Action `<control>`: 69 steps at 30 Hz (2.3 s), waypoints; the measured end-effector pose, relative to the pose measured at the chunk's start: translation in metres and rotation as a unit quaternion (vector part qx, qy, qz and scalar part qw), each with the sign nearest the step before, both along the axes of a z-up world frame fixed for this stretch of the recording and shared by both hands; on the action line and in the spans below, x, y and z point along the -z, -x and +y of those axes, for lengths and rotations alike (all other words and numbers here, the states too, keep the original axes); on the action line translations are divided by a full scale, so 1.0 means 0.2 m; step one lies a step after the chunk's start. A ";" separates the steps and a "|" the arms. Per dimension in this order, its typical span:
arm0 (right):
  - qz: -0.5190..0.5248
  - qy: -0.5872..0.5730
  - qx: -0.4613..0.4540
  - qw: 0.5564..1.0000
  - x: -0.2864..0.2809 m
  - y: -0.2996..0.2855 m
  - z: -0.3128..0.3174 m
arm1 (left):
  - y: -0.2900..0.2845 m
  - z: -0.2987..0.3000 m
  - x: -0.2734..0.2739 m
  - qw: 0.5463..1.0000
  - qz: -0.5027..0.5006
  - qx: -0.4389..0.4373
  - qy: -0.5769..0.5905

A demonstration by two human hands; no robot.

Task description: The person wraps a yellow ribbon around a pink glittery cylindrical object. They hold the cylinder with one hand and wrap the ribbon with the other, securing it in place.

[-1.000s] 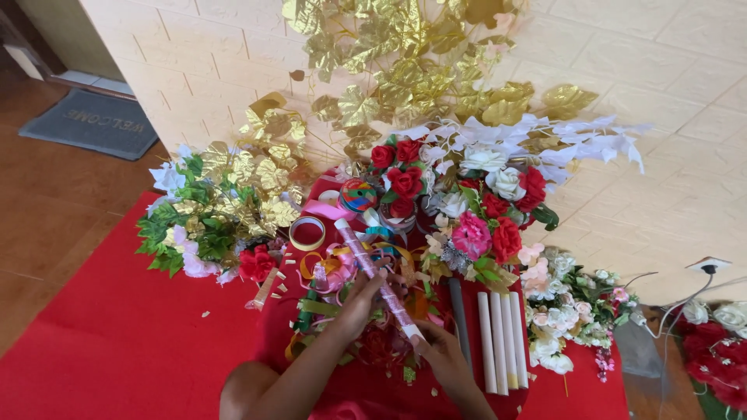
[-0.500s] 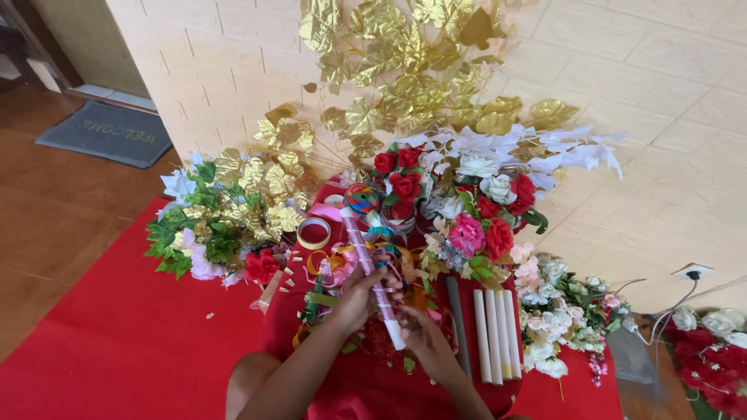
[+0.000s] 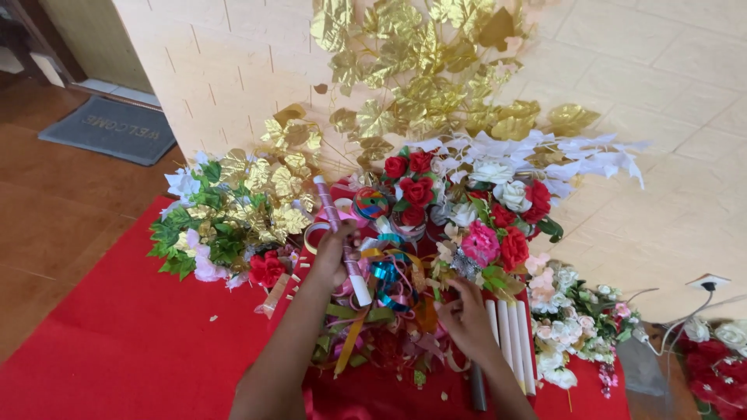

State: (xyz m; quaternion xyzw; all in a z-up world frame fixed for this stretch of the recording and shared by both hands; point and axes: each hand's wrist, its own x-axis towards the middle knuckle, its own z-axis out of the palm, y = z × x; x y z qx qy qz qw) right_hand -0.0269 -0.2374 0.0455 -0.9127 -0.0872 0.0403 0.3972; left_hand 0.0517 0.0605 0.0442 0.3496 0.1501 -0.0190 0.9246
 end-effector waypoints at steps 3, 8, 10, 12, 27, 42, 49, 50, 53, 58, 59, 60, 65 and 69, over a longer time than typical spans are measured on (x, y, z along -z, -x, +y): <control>0.031 0.045 -0.095 0.994 0.08 -0.09 0.07 | -0.10 -0.02 0.11 0.995 -0.011 0.072 -0.066; 0.063 0.103 -0.203 0.972 0.03 -0.11 0.23 | -0.06 -0.05 0.22 0.982 0.029 0.135 -0.130; 0.022 0.106 -0.227 0.968 0.08 -0.11 0.28 | -0.01 -0.05 0.24 0.977 0.051 0.146 -0.149; -0.057 0.141 -0.235 0.960 0.20 -0.13 0.28 | 0.03 -0.07 0.29 0.989 0.048 0.096 -0.104; -0.308 0.247 -0.247 0.885 0.78 -0.09 0.21 | 0.07 0.00 0.30 0.996 0.022 -0.067 0.046; -0.316 0.294 -0.258 0.864 0.61 0.02 0.28 | 0.09 -0.08 0.28 1.000 0.004 -0.019 -0.006; -0.404 0.214 -0.214 0.863 0.43 -0.01 0.24 | 0.13 -0.14 0.18 0.997 -0.027 0.029 -0.060; -0.410 0.201 -0.189 0.869 0.41 -0.01 0.22 | 0.13 -0.14 0.18 0.996 -0.025 0.048 -0.065; -0.437 0.175 -0.144 0.871 0.34 -0.03 0.17 | 0.17 -0.15 0.11 0.989 -0.032 0.110 -0.097; -0.438 0.097 -0.070 0.891 0.33 -0.09 0.05 | 0.18 -0.17 0.12 0.969 -0.066 0.181 -0.155; -0.435 0.057 -0.037 0.898 0.32 -0.10 0.02 | 0.18 -0.16 0.14 0.968 -0.073 0.179 -0.162; -0.431 0.017 -0.004 0.902 0.31 -0.11 0.00 | 0.17 -0.16 0.15 0.967 -0.079 0.176 -0.168; -0.307 -0.043 0.126 0.943 0.22 -0.11 -0.12 | 0.18 -0.12 0.09 0.966 -0.055 0.150 -0.203; -0.248 -0.050 0.174 0.952 0.17 -0.10 -0.14 | 0.17 -0.12 0.10 0.954 -0.033 0.145 -0.259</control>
